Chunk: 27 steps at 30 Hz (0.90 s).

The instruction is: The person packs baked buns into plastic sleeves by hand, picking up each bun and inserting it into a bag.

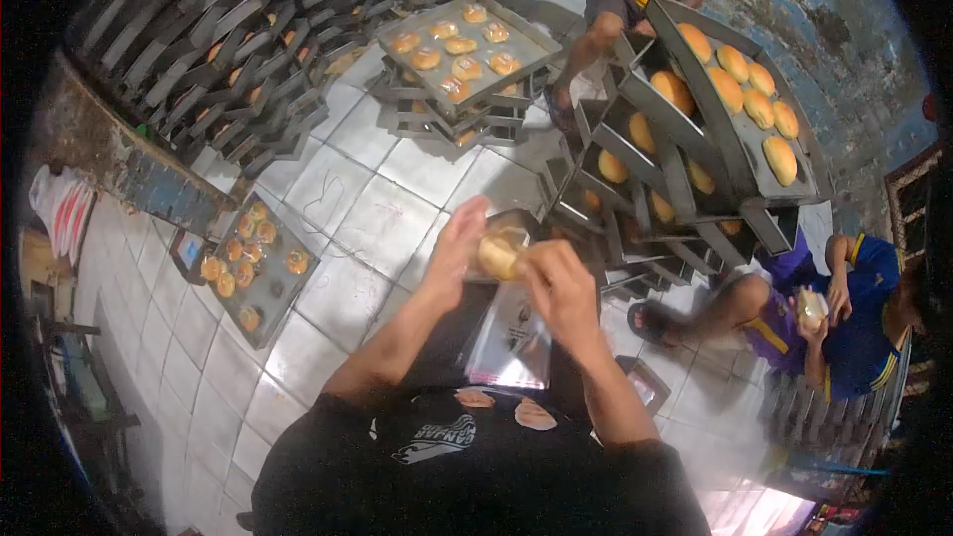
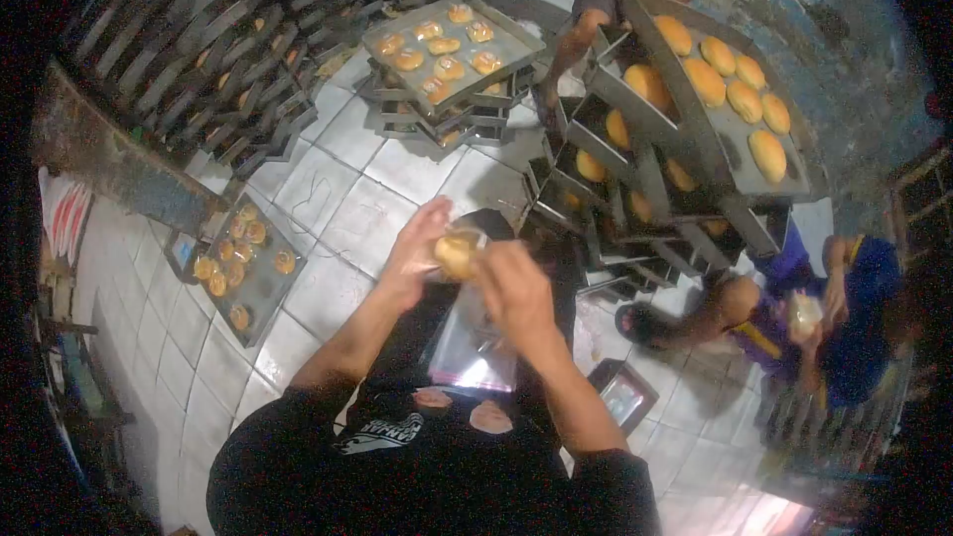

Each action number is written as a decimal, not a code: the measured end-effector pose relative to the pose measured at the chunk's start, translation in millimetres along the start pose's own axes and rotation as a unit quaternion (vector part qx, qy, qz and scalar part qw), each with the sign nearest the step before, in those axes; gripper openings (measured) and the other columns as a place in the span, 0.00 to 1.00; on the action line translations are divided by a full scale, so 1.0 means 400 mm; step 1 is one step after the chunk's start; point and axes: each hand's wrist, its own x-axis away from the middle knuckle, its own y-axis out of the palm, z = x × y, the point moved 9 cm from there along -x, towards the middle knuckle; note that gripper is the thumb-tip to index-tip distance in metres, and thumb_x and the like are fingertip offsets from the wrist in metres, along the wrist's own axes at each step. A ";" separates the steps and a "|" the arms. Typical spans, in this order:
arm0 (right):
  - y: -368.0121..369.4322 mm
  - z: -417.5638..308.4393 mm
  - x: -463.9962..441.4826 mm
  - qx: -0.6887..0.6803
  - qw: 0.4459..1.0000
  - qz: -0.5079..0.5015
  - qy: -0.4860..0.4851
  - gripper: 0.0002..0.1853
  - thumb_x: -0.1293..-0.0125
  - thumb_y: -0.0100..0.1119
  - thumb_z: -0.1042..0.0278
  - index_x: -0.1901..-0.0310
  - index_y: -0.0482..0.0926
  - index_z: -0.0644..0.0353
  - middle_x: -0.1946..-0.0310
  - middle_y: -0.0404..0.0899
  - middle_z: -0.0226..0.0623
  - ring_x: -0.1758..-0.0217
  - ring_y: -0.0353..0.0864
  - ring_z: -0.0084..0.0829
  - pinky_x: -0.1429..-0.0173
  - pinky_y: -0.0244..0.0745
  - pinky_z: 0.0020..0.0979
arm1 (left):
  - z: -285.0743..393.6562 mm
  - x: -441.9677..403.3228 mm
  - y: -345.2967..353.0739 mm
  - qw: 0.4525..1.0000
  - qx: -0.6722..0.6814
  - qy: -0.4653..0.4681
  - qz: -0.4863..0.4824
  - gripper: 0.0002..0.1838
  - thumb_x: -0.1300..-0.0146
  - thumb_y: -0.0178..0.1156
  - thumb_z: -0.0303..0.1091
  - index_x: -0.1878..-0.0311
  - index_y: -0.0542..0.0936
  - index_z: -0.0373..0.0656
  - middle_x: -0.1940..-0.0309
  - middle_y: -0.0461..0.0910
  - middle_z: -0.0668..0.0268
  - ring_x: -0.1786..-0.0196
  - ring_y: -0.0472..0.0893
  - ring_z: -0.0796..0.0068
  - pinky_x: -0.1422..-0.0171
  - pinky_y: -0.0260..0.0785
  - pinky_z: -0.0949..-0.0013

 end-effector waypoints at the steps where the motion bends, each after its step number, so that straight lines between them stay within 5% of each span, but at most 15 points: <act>1: 0.012 0.032 -0.004 0.005 1.000 -0.001 -0.011 0.11 0.34 0.69 0.72 0.53 0.83 0.64 0.57 0.84 0.48 0.55 0.87 0.48 0.51 0.83 0.40 | -0.004 -0.015 -0.006 1.000 0.007 0.011 0.000 0.27 0.17 0.47 0.50 0.29 0.74 0.41 0.42 0.81 0.62 0.44 0.82 0.73 0.41 0.77 0.64; 3: 0.036 0.197 -0.011 -0.085 0.979 0.012 0.187 0.10 0.27 0.63 0.71 0.51 0.82 0.67 0.65 0.85 0.47 0.67 0.85 0.47 0.59 0.80 0.36 | -0.043 -0.020 0.029 0.989 -0.065 -0.066 -0.114 0.29 0.20 0.54 0.54 0.35 0.81 0.36 0.48 0.86 0.66 0.44 0.83 0.74 0.35 0.72 0.68; 7: 0.007 0.148 -0.061 0.025 0.996 0.016 0.085 0.09 0.26 0.61 0.69 0.56 0.83 0.67 0.70 0.84 0.45 0.71 0.83 0.39 0.62 0.77 0.36 | 0.108 -0.014 0.090 0.938 -0.188 0.288 -0.043 0.17 0.20 0.57 0.42 0.49 0.86 0.37 0.58 0.87 0.63 0.53 0.83 0.77 0.47 0.75 0.71; 8: 0.009 0.148 -0.064 0.017 0.995 0.003 0.101 0.12 0.25 0.61 0.64 0.61 0.82 0.65 0.67 0.83 0.50 0.66 0.85 0.51 0.61 0.77 0.45 | 0.102 -0.025 0.093 0.937 -0.184 0.293 -0.047 0.17 0.20 0.57 0.42 0.49 0.86 0.37 0.58 0.87 0.63 0.53 0.83 0.77 0.47 0.75 0.71; 9: -0.005 0.133 -0.071 0.021 0.995 0.004 0.100 0.12 0.25 0.61 0.64 0.61 0.82 0.65 0.67 0.83 0.50 0.66 0.85 0.51 0.61 0.77 0.45 | 0.090 -0.036 0.092 0.950 -0.180 0.252 -0.050 0.15 0.20 0.56 0.39 0.52 0.85 0.36 0.61 0.86 0.65 0.57 0.81 0.78 0.51 0.74 0.71; 12: -0.079 0.059 -0.109 -0.012 0.995 0.087 0.044 0.13 0.28 0.64 0.64 0.63 0.83 0.68 0.71 0.81 0.45 0.71 0.82 0.39 0.64 0.75 0.38 | 0.157 -0.011 0.098 0.958 -0.217 0.188 -0.006 0.15 0.20 0.55 0.36 0.58 0.84 0.35 0.66 0.84 0.68 0.63 0.79 0.80 0.56 0.72 0.73; 15: -0.002 0.306 -0.089 -0.288 0.897 0.047 0.333 0.12 0.26 0.64 0.60 0.64 0.85 0.60 0.76 0.78 0.28 0.76 0.71 0.20 0.72 0.65 0.28 | 0.148 -0.021 0.052 0.958 -0.244 0.133 0.070 0.11 0.24 0.59 0.33 0.61 0.80 0.34 0.69 0.82 0.61 0.66 0.80 0.73 0.58 0.73 0.67; 17: 0.012 0.330 -0.046 -0.350 0.868 0.009 0.352 0.13 0.25 0.63 0.59 0.66 0.84 0.58 0.77 0.76 0.24 0.77 0.69 0.18 0.73 0.62 0.26 | 0.225 0.022 0.036 0.889 -0.285 0.352 0.072 0.12 0.25 0.59 0.34 0.60 0.80 0.33 0.63 0.82 0.59 0.59 0.81 0.70 0.52 0.73 0.66; 19: 0.070 0.318 0.060 -0.410 0.826 -0.037 0.386 0.14 0.24 0.62 0.58 0.68 0.83 0.55 0.78 0.73 0.21 0.78 0.66 0.16 0.73 0.59 0.24 | 0.158 0.069 -0.026 0.907 -0.280 0.309 0.058 0.13 0.26 0.60 0.34 0.61 0.79 0.31 0.58 0.82 0.58 0.53 0.80 0.68 0.47 0.72 0.65; 21: 0.139 0.332 0.184 -0.382 0.797 -0.075 0.462 0.16 0.23 0.62 0.57 0.70 0.80 0.54 0.80 0.71 0.20 0.78 0.64 0.14 0.74 0.58 0.22 | 0.016 0.068 -0.094 0.950 -0.250 0.187 0.008 0.13 0.26 0.60 0.33 0.63 0.79 0.31 0.59 0.82 0.60 0.54 0.80 0.71 0.47 0.72 0.65; 22: 0.166 0.324 0.226 -0.382 0.785 -0.074 0.482 0.17 0.22 0.61 0.57 0.71 0.79 0.54 0.80 0.71 0.20 0.78 0.64 0.14 0.75 0.57 0.21 | -0.050 0.072 -0.123 0.975 -0.215 0.051 0.022 0.12 0.27 0.60 0.32 0.66 0.79 0.34 0.63 0.81 0.67 0.59 0.77 0.78 0.52 0.70 0.70; 23: 0.193 0.315 0.271 -0.382 0.771 -0.075 0.504 0.18 0.22 0.61 0.56 0.72 0.79 0.54 0.80 0.71 0.20 0.79 0.64 0.13 0.76 0.56 0.21 | -0.075 0.073 -0.144 0.975 -0.217 0.042 0.024 0.12 0.27 0.60 0.32 0.66 0.79 0.34 0.63 0.81 0.67 0.59 0.77 0.78 0.52 0.70 0.70; 25: 0.212 0.309 0.317 -0.330 0.801 -0.073 0.494 0.16 0.20 0.58 0.56 0.63 0.81 0.58 0.74 0.76 0.25 0.76 0.71 0.16 0.75 0.65 0.22 | -0.109 0.052 -0.170 0.991 -0.131 -0.002 0.027 0.12 0.27 0.59 0.32 0.68 0.80 0.39 0.67 0.78 0.74 0.63 0.73 0.86 0.57 0.66 0.76; 27: 0.190 0.306 0.321 -0.429 0.770 0.062 0.469 0.17 0.19 0.56 0.51 0.51 0.78 0.60 0.63 0.81 0.32 0.68 0.78 0.22 0.70 0.75 0.24 | -0.094 0.045 -0.141 0.991 -0.133 0.028 0.010 0.12 0.25 0.59 0.33 0.68 0.80 0.42 0.71 0.75 0.78 0.66 0.70 0.88 0.60 0.63 0.78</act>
